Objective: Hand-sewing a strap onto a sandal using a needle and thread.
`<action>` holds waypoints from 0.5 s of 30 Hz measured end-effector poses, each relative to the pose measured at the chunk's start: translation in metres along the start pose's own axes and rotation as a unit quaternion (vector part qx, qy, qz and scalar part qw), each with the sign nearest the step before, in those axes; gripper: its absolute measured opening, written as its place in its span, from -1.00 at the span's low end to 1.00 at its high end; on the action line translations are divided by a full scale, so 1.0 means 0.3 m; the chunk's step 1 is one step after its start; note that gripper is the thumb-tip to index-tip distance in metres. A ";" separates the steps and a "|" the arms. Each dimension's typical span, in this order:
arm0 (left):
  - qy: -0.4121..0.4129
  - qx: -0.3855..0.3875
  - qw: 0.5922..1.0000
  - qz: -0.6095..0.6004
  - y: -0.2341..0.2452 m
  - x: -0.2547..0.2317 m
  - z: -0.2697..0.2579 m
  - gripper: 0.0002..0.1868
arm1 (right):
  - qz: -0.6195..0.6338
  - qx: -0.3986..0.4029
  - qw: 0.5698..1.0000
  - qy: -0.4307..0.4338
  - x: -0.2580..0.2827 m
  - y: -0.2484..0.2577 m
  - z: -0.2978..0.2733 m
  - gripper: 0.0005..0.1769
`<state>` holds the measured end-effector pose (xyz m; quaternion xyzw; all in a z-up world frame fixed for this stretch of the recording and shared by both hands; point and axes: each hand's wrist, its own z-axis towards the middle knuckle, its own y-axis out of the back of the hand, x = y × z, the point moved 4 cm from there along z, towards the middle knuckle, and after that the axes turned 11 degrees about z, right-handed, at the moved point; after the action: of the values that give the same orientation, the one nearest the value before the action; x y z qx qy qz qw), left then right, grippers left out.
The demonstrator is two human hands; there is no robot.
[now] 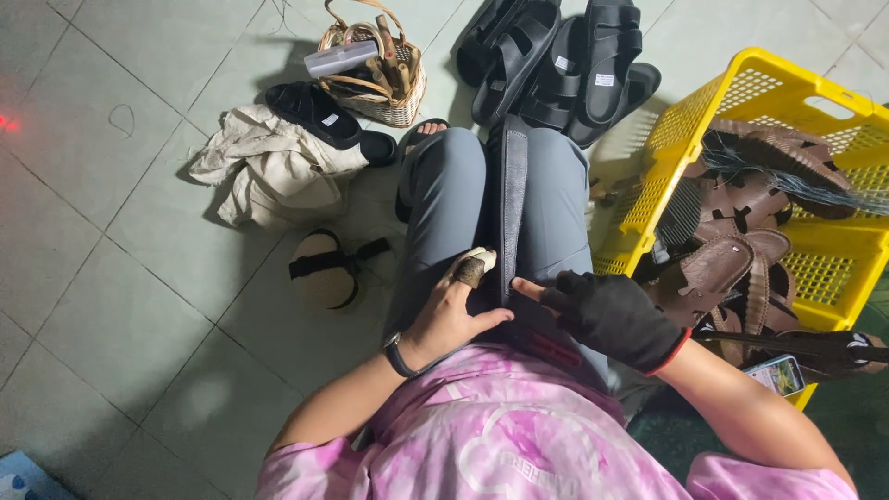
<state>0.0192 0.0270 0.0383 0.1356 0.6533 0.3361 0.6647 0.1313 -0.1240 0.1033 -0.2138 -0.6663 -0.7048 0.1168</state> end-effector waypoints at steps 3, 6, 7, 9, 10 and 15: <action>-0.006 0.014 1.000 -0.018 -0.008 0.024 0.008 -0.23 | -0.031 0.028 0.999 0.011 0.010 0.015 0.006 -0.46; -0.034 -0.018 0.999 0.017 -0.023 0.038 0.014 -0.25 | -0.091 0.047 0.994 0.039 0.040 0.061 0.016 -0.63; -0.034 -0.020 0.999 0.016 -0.038 0.050 0.016 -0.25 | -0.092 0.049 0.994 0.040 0.044 0.052 0.008 -0.63; -0.050 -0.051 0.997 0.038 -0.060 0.068 0.023 -0.21 | -0.123 0.046 0.991 0.020 0.043 0.037 -0.007 -0.53; -0.050 -0.051 0.997 0.036 -0.071 0.076 0.025 -0.21 | -0.124 0.048 0.991 0.019 0.051 0.030 -0.009 -0.53; -0.078 -0.113 0.989 0.060 -0.105 0.094 0.037 -0.23 | -0.097 0.031 0.995 -0.011 0.028 -0.076 -0.036 -0.67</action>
<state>0.0363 0.0242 -0.0018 0.1243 0.5481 0.4350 0.7035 0.1122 -0.1316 0.0865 -0.1520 -0.7069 -0.6891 0.0473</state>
